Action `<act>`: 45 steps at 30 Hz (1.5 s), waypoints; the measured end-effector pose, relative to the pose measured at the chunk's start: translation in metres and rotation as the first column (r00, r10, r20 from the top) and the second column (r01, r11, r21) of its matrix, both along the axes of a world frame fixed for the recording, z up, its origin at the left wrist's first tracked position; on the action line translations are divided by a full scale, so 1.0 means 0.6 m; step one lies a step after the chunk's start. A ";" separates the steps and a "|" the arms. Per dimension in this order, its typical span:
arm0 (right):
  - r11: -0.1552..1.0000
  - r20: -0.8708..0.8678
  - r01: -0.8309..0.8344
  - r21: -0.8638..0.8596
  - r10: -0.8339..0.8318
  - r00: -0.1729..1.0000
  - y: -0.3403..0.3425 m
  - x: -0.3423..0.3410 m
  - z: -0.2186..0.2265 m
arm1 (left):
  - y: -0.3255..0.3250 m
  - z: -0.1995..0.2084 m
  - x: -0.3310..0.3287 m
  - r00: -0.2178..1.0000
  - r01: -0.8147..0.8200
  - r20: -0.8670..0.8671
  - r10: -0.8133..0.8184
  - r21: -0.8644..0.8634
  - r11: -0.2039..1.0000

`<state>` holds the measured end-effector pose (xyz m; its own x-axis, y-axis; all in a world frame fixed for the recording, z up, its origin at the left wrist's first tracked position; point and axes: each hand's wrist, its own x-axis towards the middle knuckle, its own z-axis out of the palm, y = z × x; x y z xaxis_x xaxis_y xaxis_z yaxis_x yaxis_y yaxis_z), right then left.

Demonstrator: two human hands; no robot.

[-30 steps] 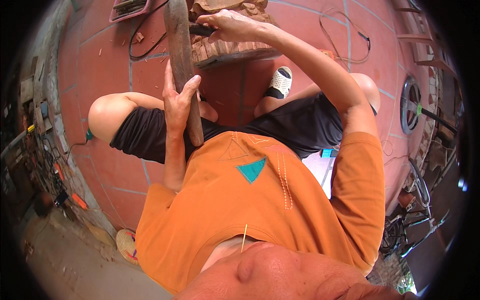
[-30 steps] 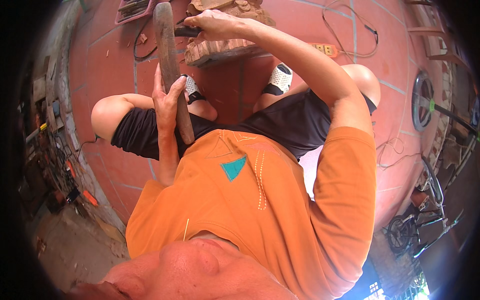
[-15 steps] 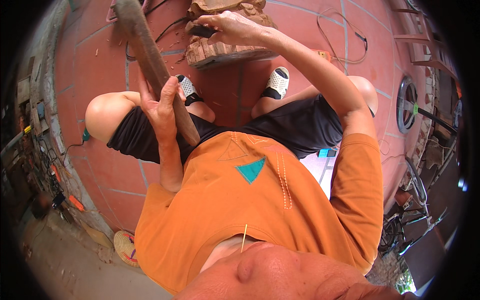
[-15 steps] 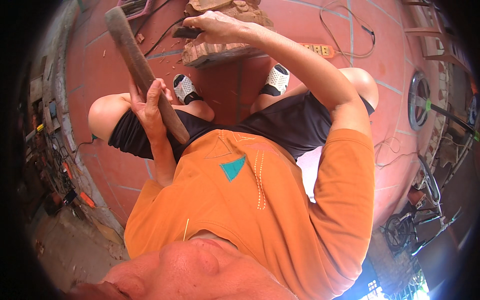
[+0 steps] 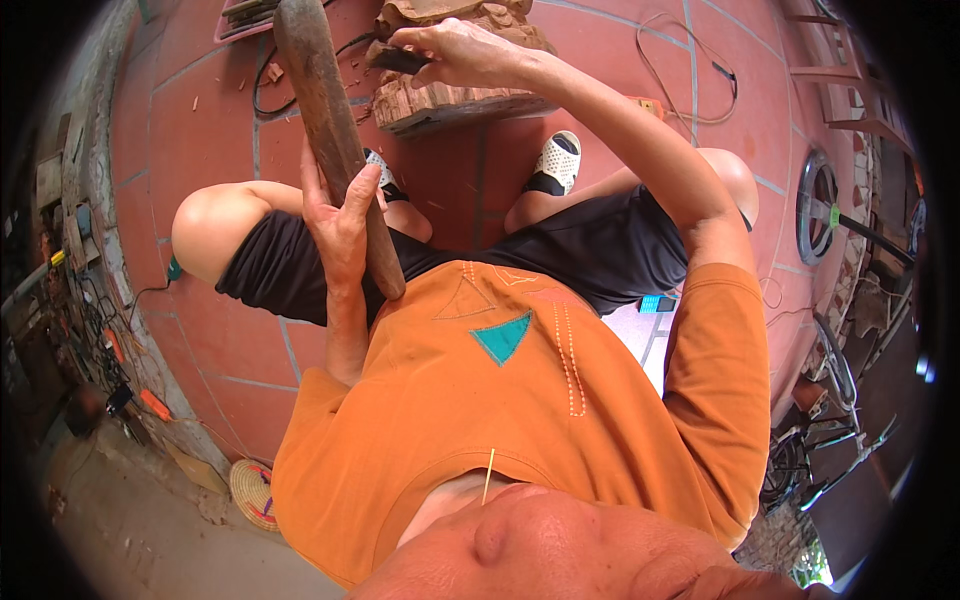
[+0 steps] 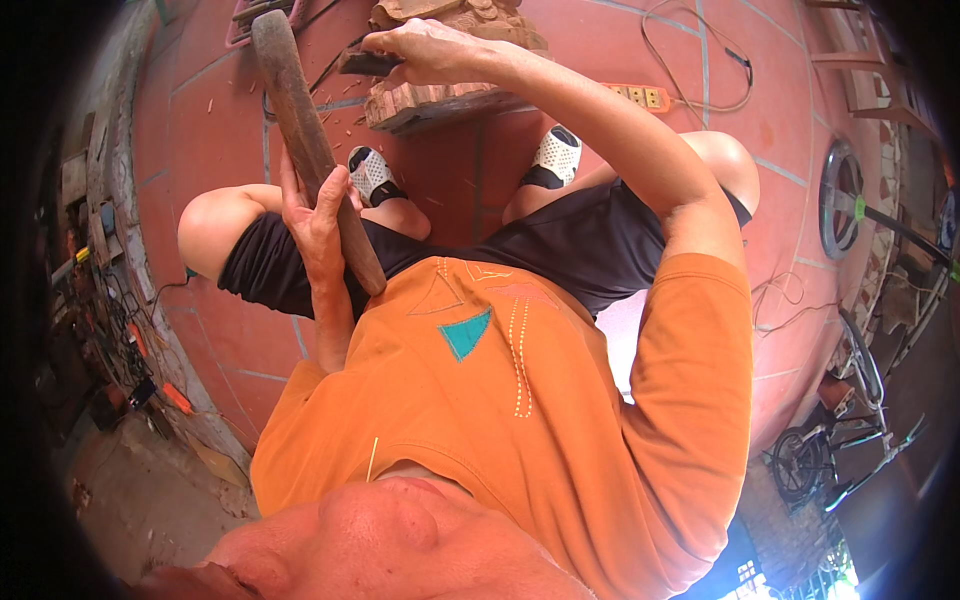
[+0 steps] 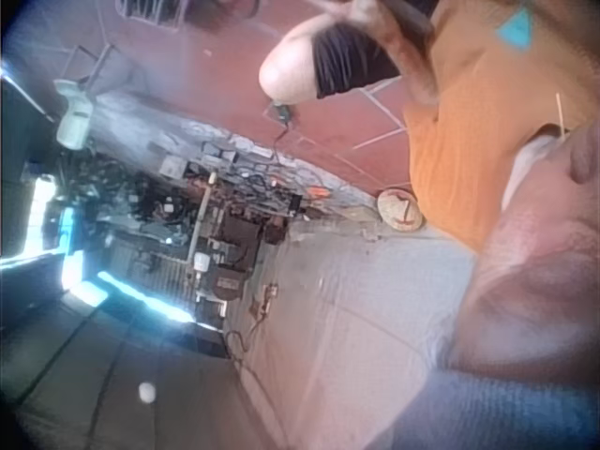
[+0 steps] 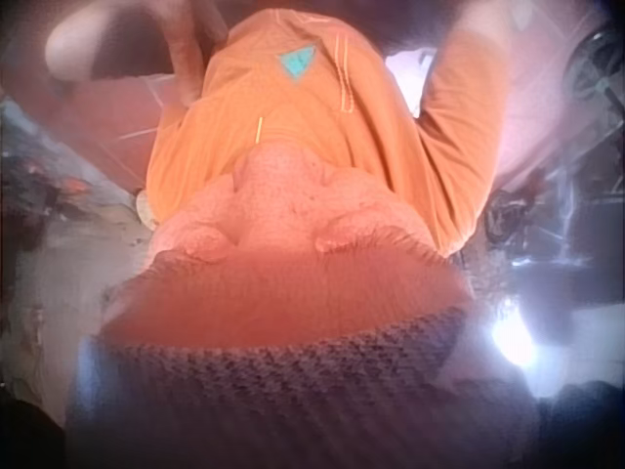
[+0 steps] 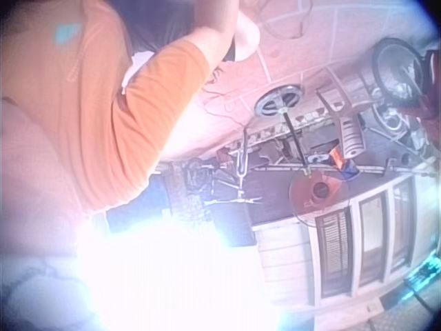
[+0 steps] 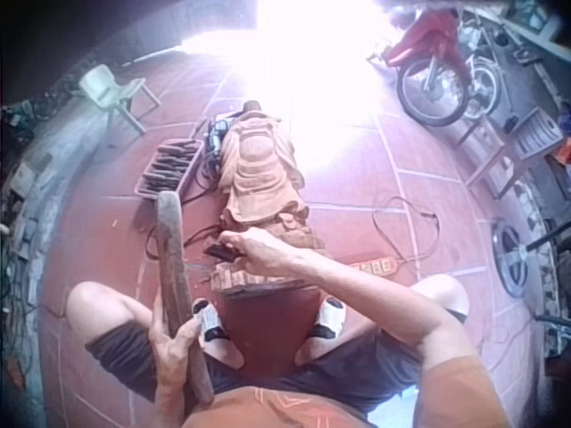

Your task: The person sits on the floor and carves a piece of wood using a chisel and a wooden mallet. They repeatedly strike the chisel to shape the wood, occasionally adjusting the chisel's position.

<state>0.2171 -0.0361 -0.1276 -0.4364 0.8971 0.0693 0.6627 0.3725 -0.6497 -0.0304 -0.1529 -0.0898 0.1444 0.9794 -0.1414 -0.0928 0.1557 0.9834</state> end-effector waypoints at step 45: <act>1.000 -0.104 0.020 -0.018 -0.022 0.994 -0.017 0.008 -0.004 | -0.005 0.010 -0.003 1.000 0.026 -0.014 -0.025 0.030 0.999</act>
<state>0.2221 -0.0464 -0.1298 -0.4089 0.9073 0.0983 0.5983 0.3479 -0.7218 -0.0322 -0.1558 -0.0840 0.1675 0.9792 -0.1143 -0.0758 0.1284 0.9888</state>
